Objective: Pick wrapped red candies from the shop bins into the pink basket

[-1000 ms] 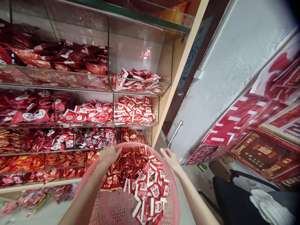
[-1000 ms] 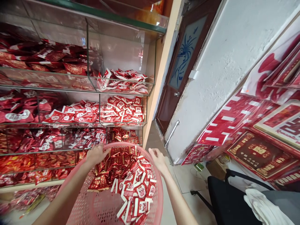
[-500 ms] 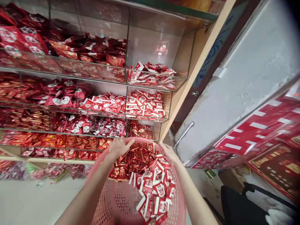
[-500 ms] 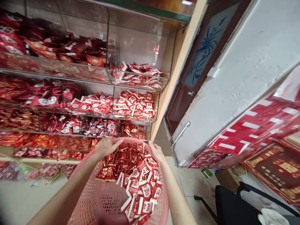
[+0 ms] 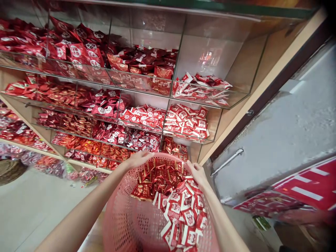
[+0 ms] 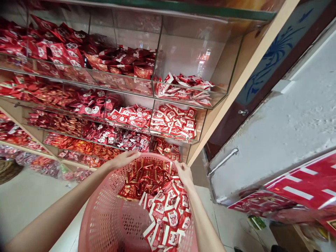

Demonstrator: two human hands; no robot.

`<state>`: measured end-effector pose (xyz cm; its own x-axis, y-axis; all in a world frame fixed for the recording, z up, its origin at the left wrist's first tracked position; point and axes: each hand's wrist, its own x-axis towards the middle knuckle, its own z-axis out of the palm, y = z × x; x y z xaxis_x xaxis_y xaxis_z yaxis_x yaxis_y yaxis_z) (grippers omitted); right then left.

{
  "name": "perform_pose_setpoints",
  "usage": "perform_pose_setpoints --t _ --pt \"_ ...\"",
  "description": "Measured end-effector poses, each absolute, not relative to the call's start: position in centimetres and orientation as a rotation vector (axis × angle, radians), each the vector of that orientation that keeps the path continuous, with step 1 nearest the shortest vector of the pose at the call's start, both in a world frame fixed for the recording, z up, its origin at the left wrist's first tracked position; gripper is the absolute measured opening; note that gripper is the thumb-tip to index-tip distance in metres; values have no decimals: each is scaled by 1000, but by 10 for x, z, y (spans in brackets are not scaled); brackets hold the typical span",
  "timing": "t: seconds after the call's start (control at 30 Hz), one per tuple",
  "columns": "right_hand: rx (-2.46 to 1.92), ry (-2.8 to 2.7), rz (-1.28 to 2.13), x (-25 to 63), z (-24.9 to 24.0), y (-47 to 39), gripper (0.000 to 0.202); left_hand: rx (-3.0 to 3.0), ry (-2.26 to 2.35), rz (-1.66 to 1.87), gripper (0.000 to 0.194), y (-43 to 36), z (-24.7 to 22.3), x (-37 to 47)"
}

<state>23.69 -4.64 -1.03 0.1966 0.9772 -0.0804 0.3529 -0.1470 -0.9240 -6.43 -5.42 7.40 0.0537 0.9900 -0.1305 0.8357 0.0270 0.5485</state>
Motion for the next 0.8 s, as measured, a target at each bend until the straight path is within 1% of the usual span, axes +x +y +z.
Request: perform_pose_setpoints --t 0.1,0.33,0.53,0.8 --pt "-1610 -1325 962 225 -7 -44 47 1808 1742 434 62 -57 73 -77" --pt "-1607 -1380 930 198 -3 -49 48 1761 1857 383 65 -68 63 -99" --pt "-1592 -1386 971 178 -2 -61 45 1821 1927 339 69 -76 55 -116" --pt "-1548 -1392 982 110 -7 -74 43 1804 1928 351 70 -96 59 -183"
